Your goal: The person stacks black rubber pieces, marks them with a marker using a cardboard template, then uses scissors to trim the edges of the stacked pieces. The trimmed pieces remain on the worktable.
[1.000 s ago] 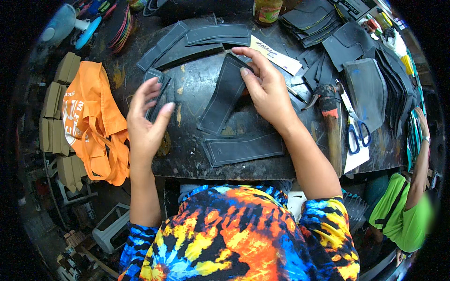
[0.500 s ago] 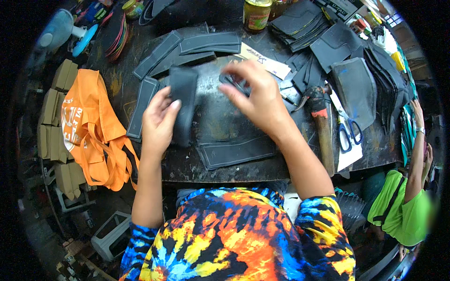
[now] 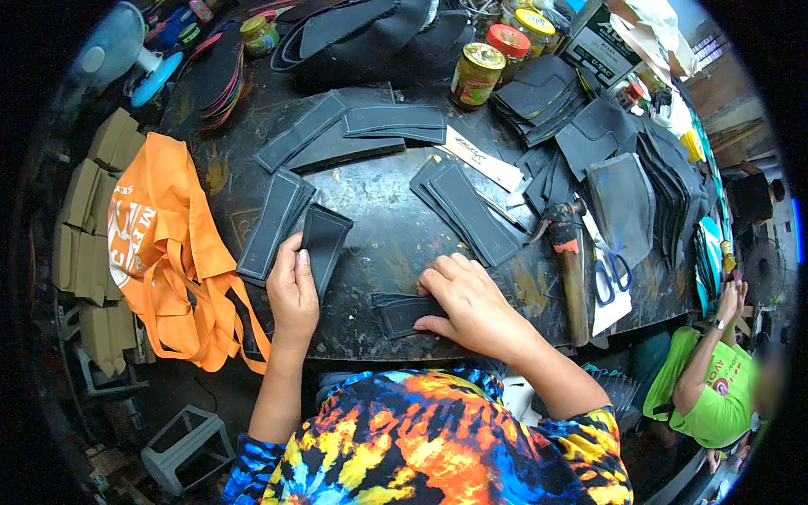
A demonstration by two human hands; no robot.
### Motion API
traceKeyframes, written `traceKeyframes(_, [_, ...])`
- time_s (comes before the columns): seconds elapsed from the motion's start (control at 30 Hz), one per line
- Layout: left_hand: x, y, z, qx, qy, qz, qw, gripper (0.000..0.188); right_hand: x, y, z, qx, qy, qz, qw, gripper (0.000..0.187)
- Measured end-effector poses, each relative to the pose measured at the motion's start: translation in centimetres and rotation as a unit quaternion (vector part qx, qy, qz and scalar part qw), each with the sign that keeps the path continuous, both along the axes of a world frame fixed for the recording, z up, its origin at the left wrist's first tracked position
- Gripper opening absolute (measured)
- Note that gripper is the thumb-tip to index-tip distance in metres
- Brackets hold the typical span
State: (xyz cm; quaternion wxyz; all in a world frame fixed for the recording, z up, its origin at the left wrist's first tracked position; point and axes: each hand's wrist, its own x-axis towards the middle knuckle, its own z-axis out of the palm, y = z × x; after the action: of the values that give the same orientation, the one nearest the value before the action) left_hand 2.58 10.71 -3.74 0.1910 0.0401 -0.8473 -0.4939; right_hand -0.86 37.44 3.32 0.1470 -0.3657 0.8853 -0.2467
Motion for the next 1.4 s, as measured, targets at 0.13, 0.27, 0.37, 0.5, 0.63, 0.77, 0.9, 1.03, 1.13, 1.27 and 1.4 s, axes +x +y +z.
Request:
traceKeyframes(0.13, [0.5,-0.3,0.2,0.029,0.034,0.010,0.999,0.025,-0.7,-0.4,0.3,0.012,-0.037,0.016,0.999,0.040])
traceKeyframes(0.27, [0.5,-0.5,0.0,0.057,0.035,0.026,0.997,0.025,-1.4,-0.9,0.8,0.016,-0.087,0.042,0.995,0.036])
traceKeyframes(0.37, [0.4,-0.5,-0.2,0.073,0.046,0.033,0.996,0.026,-2.6,-1.0,1.3,-0.027,-0.119,0.036,0.992,0.030])
traceKeyframes(0.5, [0.4,-0.6,-0.3,0.096,0.056,0.081,0.991,0.028,-6.1,-1.4,1.7,-0.097,-0.112,-0.028,0.989,0.028])
traceKeyframes(0.63, [0.6,-0.7,-0.2,0.113,0.065,0.100,0.986,0.029,-11.0,-3.8,0.0,-0.120,-0.146,-0.034,0.981,0.032])
traceKeyframes(0.77, [0.4,-0.8,-0.4,0.098,0.090,0.100,0.986,0.029,-13.5,-5.8,-2.0,-0.116,-0.210,-0.020,0.971,0.032])
traceKeyframes(0.9, [0.3,-0.7,-0.1,0.058,0.049,0.043,0.996,0.026,-13.7,-5.7,-2.2,-0.166,-0.300,-0.035,0.939,0.031])
traceKeyframes(1.03, [-0.1,-0.1,0.8,-0.076,0.004,-0.119,0.990,0.022,-13.4,-4.3,-0.9,-0.203,-0.293,-0.069,0.932,0.036])
traceKeyframes(1.13, [-0.5,0.3,1.4,-0.132,-0.005,-0.154,0.979,0.022,-13.2,-3.5,-0.1,-0.186,-0.267,-0.058,0.944,0.039])
traceKeyframes(1.27, [-0.7,0.5,2.1,-0.131,0.050,-0.117,0.983,0.020,-12.5,-3.1,0.1,-0.204,-0.239,-0.050,0.948,0.039])
traceKeyframes(1.4, [-0.7,0.0,3.9,-0.016,0.025,-0.067,0.997,0.035,-11.3,-3.6,0.5,-0.213,-0.220,-0.061,0.950,0.035])
